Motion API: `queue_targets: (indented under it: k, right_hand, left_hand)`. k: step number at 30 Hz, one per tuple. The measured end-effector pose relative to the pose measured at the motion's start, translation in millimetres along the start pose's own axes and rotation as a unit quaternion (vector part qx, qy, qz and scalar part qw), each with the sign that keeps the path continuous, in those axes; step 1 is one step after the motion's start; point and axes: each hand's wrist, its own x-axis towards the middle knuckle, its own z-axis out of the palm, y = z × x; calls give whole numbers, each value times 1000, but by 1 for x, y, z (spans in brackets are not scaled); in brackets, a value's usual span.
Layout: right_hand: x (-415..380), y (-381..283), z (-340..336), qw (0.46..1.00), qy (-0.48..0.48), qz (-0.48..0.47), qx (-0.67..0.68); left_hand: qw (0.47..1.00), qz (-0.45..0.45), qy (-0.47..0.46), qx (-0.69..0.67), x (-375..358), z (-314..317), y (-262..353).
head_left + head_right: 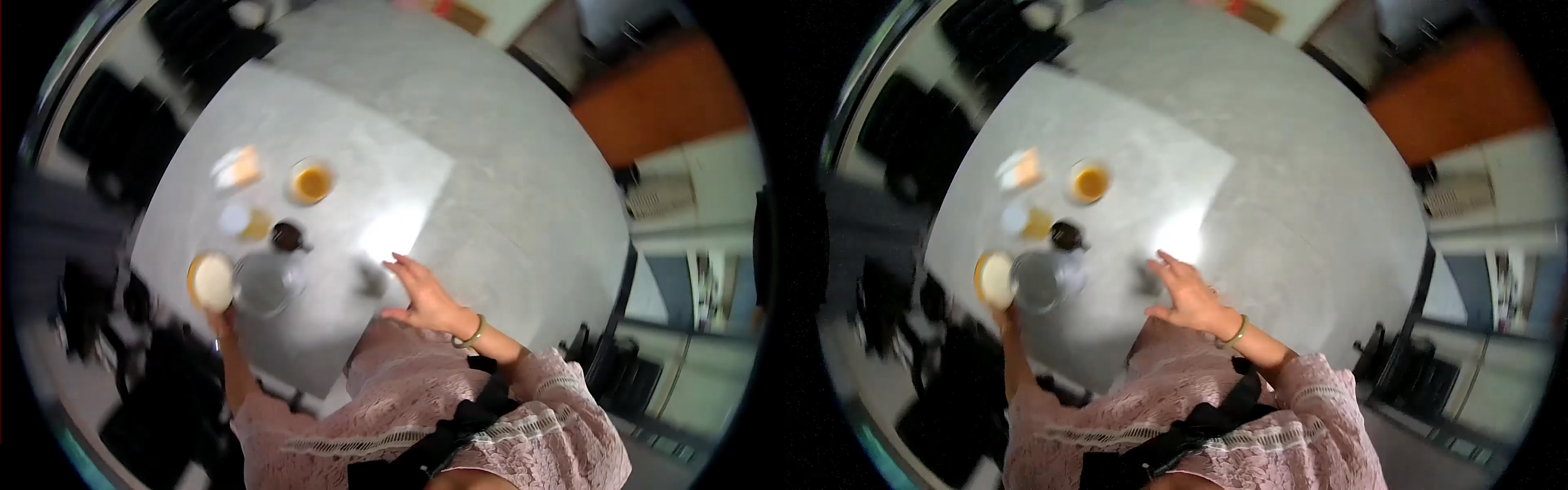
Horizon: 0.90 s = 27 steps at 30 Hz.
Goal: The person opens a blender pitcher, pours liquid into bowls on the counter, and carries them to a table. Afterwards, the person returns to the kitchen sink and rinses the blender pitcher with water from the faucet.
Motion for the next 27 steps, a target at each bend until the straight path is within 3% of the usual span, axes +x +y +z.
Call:
queue_targets:
  k: [2,3,4,5,6,7,8,10,12,17,19,23,25,27]
  right_hand:
    - [-18,11,-5,999,40,27,1]
    - [-26,14,-13,998,51,41,0]
    - [-36,19,-12,995,81,57,-6]
    - [-48,26,-7,994,83,70,10]
    - [-56,33,5,993,81,80,21]
    - [-63,38,7,992,94,88,16]
    - [-65,37,-2,990,96,100,22]
    - [-69,24,-27,983,122,131,38]
    - [-80,22,-31,967,121,197,104]
    - [-109,51,-63,927,226,256,153]
    - [-116,72,-78,889,270,284,240]
    - [-168,117,-121,842,375,297,248]
    - [-204,147,-141,836,383,323,222]
    - [-238,180,-160,799,460,320,218]
  left_hand:
    - [994,-50,94,16,16,-13,0]
    - [967,48,65,243,28,-37,-15]
    - [787,142,110,590,37,-60,-28]
    - [595,212,196,750,42,-80,-40]
    - [532,339,88,771,-8,-71,-35]
    - [521,305,66,795,-53,-44,-21]
    - [468,329,76,817,-3,-79,-47]
    - [628,244,66,736,1,-12,-44]
    - [712,208,29,670,-2,66,-49]
    - [719,237,-106,645,-41,242,-62]
    - [710,241,-152,644,-56,303,-89]
    - [690,238,-220,647,-120,407,-154]
    - [681,236,-251,646,-154,453,-189]
    - [676,231,-288,638,-187,502,-228]
